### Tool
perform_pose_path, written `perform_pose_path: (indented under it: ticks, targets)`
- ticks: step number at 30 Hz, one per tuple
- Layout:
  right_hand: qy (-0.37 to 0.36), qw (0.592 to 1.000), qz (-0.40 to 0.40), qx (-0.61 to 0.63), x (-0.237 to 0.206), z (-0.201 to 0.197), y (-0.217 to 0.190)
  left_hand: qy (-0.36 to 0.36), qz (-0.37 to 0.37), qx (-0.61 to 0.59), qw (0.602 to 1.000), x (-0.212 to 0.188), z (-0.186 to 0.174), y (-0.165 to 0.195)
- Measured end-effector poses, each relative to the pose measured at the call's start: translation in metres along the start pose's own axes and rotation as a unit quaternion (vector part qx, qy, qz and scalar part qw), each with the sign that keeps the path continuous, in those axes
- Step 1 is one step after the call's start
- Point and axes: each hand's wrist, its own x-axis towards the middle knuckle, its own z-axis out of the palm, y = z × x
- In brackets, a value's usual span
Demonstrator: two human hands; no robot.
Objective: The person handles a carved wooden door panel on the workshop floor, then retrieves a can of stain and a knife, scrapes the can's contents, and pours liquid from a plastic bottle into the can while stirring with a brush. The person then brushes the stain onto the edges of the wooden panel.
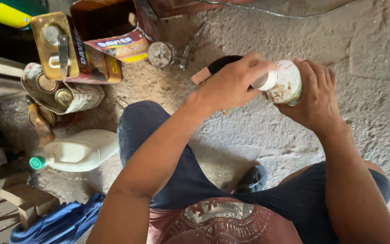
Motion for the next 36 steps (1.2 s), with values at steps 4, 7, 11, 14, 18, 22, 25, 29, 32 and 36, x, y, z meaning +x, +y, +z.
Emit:
perform_pose_path:
  ticks: [4, 7, 11, 14, 18, 22, 25, 29, 32, 36]
  targets:
    - [-0.015, 1.0, 0.004, -0.009, 0.0, 0.002, -0.004, -0.082, -0.206, 0.043, 0.974, -0.002, 0.002, -0.004]
    - [-0.023, 1.0, 0.011, -0.017, 0.003, 0.002, -0.007, 0.017, -0.036, 0.011, 0.999, -0.006, 0.002, -0.002]
    - [-0.009, 1.0, 0.001, -0.012, 0.006, 0.0, -0.007, 0.036, 0.031, 0.009, 0.999, -0.009, 0.001, 0.0]
    - [0.0, 1.0, -0.02, -0.022, 0.009, 0.001, -0.008, 0.062, -0.005, -0.028, 0.998, -0.007, -0.002, 0.0]
    - [0.008, 0.998, -0.028, -0.047, 0.012, 0.006, -0.012, 0.109, -0.122, -0.001, 0.986, -0.001, -0.004, -0.001]
    - [0.032, 0.997, -0.029, -0.066, 0.013, 0.012, -0.015, 0.188, -0.178, 0.008, 0.966, 0.003, -0.002, 0.001]
    - [0.041, 0.996, -0.037, -0.071, 0.014, 0.016, -0.014, 0.154, -0.212, -0.02, 0.965, 0.003, 0.001, -0.002]
    - [0.036, 0.995, -0.027, -0.091, 0.014, 0.019, -0.011, 0.099, -0.159, 0.006, 0.982, 0.0, 0.004, -0.013]
    - [0.035, 0.995, -0.018, -0.09, 0.014, 0.021, -0.01, 0.172, 0.04, 0.001, 0.984, -0.004, 0.008, -0.021]
    - [0.041, 0.996, -0.008, -0.081, 0.013, 0.024, -0.009, 0.076, -0.025, -0.041, 0.996, -0.011, 0.012, -0.027]
